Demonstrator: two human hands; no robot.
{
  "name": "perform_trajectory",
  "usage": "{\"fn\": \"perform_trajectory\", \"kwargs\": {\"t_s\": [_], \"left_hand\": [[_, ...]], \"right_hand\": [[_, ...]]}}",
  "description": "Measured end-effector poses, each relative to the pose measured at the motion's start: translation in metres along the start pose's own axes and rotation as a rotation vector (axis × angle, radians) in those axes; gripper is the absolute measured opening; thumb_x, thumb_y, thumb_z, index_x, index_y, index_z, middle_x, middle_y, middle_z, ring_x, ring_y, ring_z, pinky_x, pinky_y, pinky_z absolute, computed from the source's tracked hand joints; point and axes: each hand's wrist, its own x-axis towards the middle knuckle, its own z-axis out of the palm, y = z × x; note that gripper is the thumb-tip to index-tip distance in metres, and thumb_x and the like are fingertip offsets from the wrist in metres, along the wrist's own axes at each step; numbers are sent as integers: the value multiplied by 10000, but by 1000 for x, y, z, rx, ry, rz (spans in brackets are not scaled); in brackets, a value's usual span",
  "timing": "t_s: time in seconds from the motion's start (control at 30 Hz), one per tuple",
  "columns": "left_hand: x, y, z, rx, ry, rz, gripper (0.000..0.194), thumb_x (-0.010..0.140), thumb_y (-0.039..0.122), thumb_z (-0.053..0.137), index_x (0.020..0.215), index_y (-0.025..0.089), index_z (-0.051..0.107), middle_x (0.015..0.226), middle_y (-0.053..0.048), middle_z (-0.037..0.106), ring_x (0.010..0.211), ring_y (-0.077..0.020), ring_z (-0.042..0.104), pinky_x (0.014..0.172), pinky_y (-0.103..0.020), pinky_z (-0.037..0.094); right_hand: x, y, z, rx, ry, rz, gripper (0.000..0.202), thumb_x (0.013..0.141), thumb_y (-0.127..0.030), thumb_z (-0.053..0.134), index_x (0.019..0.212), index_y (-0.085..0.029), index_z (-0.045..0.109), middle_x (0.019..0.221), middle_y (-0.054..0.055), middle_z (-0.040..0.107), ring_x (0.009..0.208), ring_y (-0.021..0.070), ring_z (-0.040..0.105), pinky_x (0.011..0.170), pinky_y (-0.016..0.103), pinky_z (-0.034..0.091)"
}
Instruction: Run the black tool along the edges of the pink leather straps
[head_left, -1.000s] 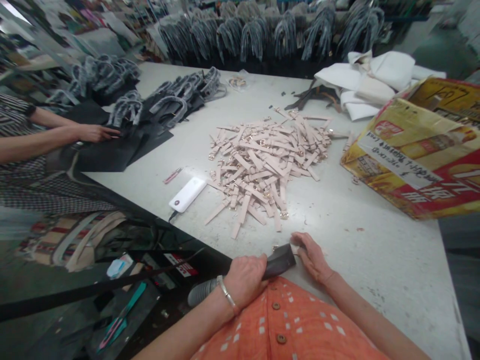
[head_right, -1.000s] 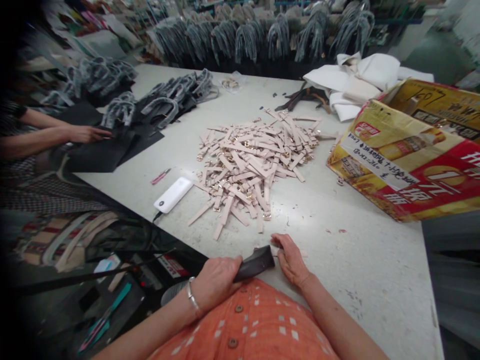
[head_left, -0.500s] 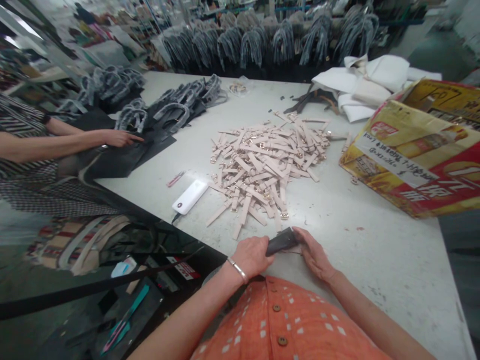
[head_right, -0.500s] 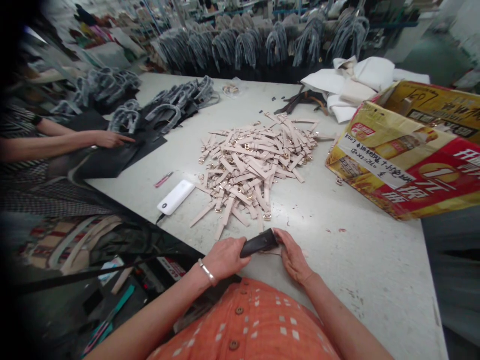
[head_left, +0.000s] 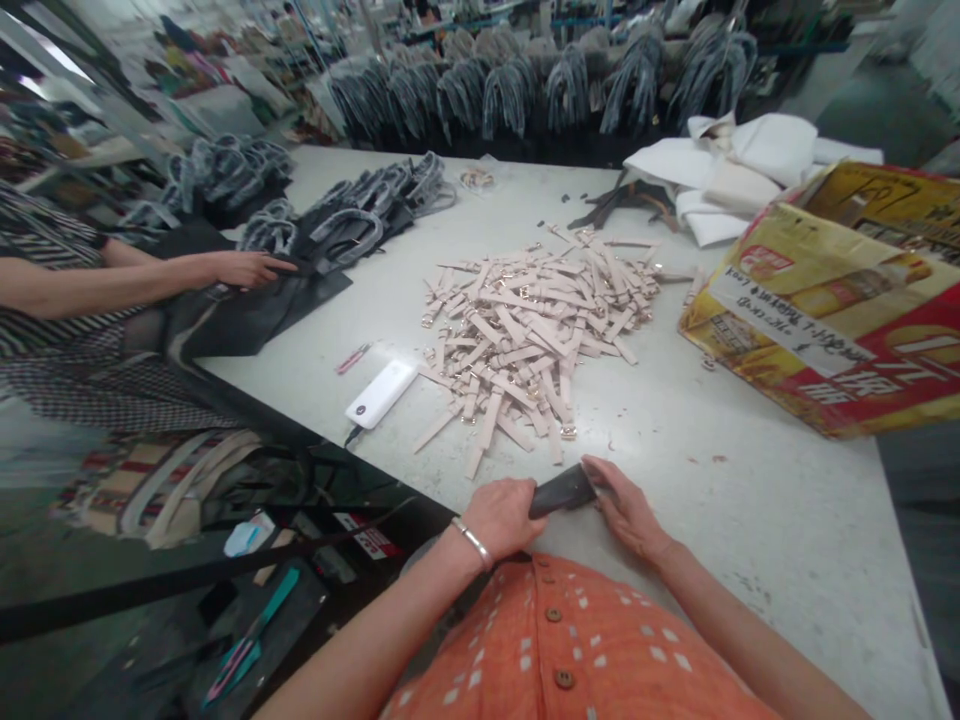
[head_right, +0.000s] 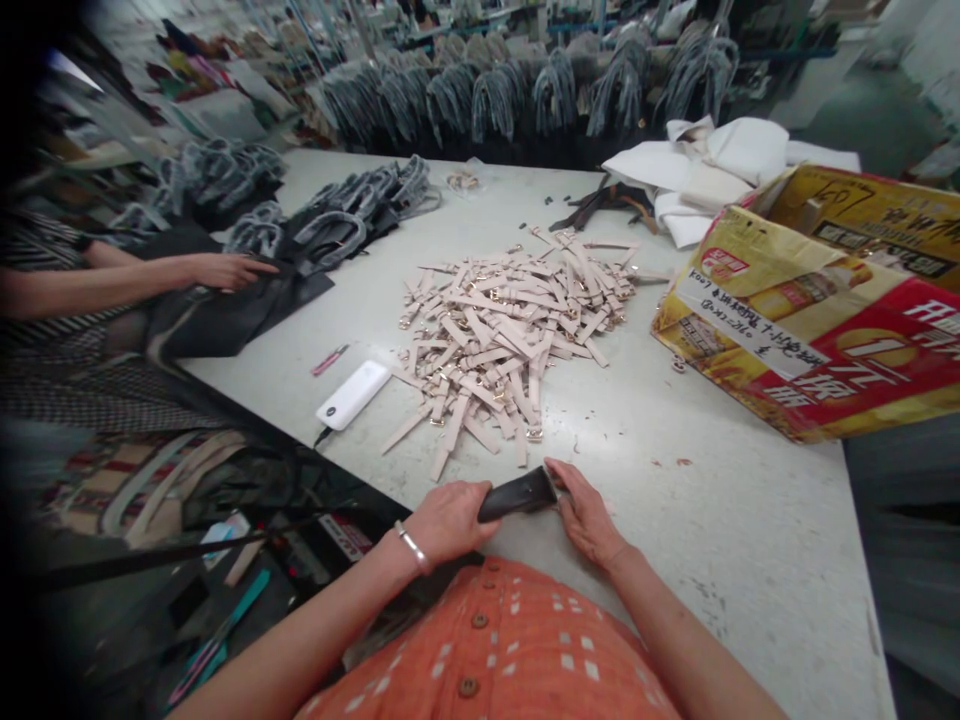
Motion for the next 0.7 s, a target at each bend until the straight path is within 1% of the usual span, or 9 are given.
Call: {"fn": "perform_trajectory", "kwargs": {"t_s": [0.07,0.13,0.23,0.33,0.4,0.47,0.6,0.7], "left_hand": [[4,-5,-2,-6,25,-13,303,799,412,462,973,197,587,940,-96,676,910,-248,635,760,-312,467],[4,-13,-5,-9,39,-30,312,807,409,443,979,189,583,930,-101,677,895,-249,639,744,-312,468],[-5,-24,-7,-16,34,-33,315,804,420,442,971,193,584,891,-87,681,866,-237,645,722,-297,467],[-15,-28,-4,-24,10,-15,304,787,432,468,946,205,593,856,-69,684,842,-231,649,706,-289,468],[-18,-26,0,-30,-5,-9,293,769,426,492,927,204,600,853,-71,686,838,-235,650,699,-291,470],[-16,-21,4,-42,-11,-9,292,761,425,501,916,201,607,860,-75,687,828,-236,650,681,-288,472],[-1,-7,8,-77,11,1,312,783,445,467,934,214,611,886,-72,690,839,-231,649,685,-285,474],[7,-5,8,-96,37,-2,333,791,448,459,973,212,606,914,-76,688,885,-236,642,725,-289,473]], "right_hand": [[0,0,0,1,0,-18,588,778,-89,394,1346,-234,357,1281,88,475,1100,215,516,951,401,443],[-1,1,0,-3,7,-22,589,777,-87,393,1348,-227,353,1278,93,480,1091,213,524,938,397,454],[-2,1,2,-15,23,-6,587,771,-82,399,1340,-220,363,1262,96,498,1069,210,540,932,395,459],[-2,1,2,-19,31,3,594,761,-79,404,1337,-219,373,1252,92,509,1043,206,556,928,393,463],[-1,1,3,-20,29,1,604,751,-77,410,1337,-219,377,1239,90,520,1035,205,560,924,391,467],[-1,1,3,-23,24,-4,608,746,-75,413,1335,-220,382,1229,88,529,1033,204,561,924,390,468],[0,4,4,-29,18,-35,599,753,-76,412,1333,-225,383,1233,87,526,1076,209,539,941,393,459],[0,6,5,-35,42,-47,601,753,-82,417,1335,-226,377,1249,88,513,1113,217,518,946,396,457]]}}
